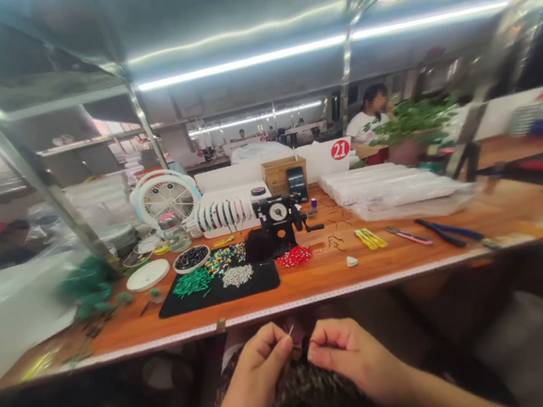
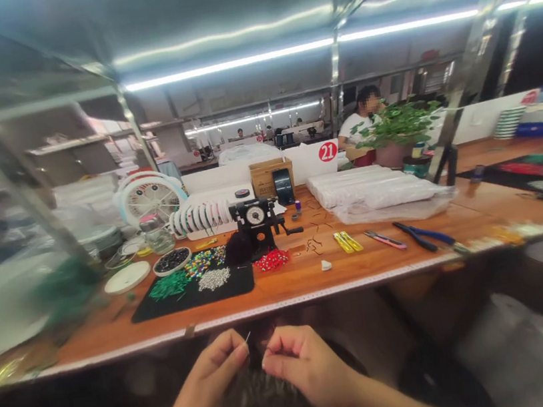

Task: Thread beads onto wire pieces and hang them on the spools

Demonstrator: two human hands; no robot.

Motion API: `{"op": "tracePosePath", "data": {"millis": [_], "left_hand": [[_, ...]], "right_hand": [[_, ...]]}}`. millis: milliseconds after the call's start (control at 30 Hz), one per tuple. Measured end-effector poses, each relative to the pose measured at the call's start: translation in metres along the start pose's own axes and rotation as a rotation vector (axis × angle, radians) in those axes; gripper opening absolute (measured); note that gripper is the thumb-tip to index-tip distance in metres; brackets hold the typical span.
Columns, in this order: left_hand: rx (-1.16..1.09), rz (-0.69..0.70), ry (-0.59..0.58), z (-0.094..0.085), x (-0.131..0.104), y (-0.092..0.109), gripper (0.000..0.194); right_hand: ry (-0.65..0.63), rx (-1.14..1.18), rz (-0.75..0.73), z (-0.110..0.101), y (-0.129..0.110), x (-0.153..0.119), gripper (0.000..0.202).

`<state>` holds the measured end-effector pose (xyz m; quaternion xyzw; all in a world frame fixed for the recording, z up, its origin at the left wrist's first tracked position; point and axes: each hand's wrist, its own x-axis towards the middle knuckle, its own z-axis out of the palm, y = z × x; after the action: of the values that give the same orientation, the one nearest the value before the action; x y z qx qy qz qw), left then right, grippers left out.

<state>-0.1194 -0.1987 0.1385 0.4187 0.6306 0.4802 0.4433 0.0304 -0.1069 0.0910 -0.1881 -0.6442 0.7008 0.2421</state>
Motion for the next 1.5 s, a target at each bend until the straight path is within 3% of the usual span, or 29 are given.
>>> {"op": "tracePosePath", "data": {"millis": [100,300,433,500,667,767,867,1000,1100,1200,1333,1500], "left_hand": [[-0.103,-0.071,-0.036,0.002,-0.001,-0.004,0.037],[-0.153,-0.078,-0.027,0.004,0.001,-0.014,0.041],[-0.179,-0.051,-0.024,0.005,0.002,-0.019,0.042],[-0.241,-0.054,-0.058,0.006,0.002,-0.021,0.040],[-0.549,-0.061,-0.239,0.011,0.001,-0.028,0.037],[-0.681,-0.095,-0.301,0.014,0.003,-0.033,0.037],[-0.605,-0.108,-0.215,0.013,0.007,-0.036,0.036],[-0.260,-0.010,0.041,0.007,0.019,-0.041,0.035],[-0.093,0.083,0.202,0.001,0.032,-0.050,0.033],[0.066,0.157,0.313,-0.002,0.045,-0.060,0.029],[0.226,0.226,0.394,-0.001,0.057,-0.068,0.026],[0.279,0.248,0.383,0.003,0.061,-0.071,0.023]], "right_hand": [[-0.008,0.025,0.023,0.001,0.001,-0.001,0.026],[0.016,-0.060,0.016,0.008,0.003,0.003,0.018],[0.113,0.001,0.000,0.013,0.006,0.006,0.017],[0.095,0.100,-0.010,0.014,0.008,0.006,0.017],[-0.114,0.522,-0.024,0.022,0.016,0.005,0.016],[-0.130,0.628,-0.005,0.024,0.022,0.006,0.016],[-0.053,0.465,0.041,0.020,0.025,0.010,0.016],[0.110,0.072,0.100,0.008,0.026,0.020,0.017],[0.155,-0.067,0.133,-0.001,0.025,0.027,0.020],[0.226,-0.198,0.037,-0.007,0.027,0.032,0.021],[0.376,-0.441,-0.153,-0.011,0.032,0.037,0.024],[0.486,-0.559,-0.171,-0.011,0.039,0.042,0.024]]}}
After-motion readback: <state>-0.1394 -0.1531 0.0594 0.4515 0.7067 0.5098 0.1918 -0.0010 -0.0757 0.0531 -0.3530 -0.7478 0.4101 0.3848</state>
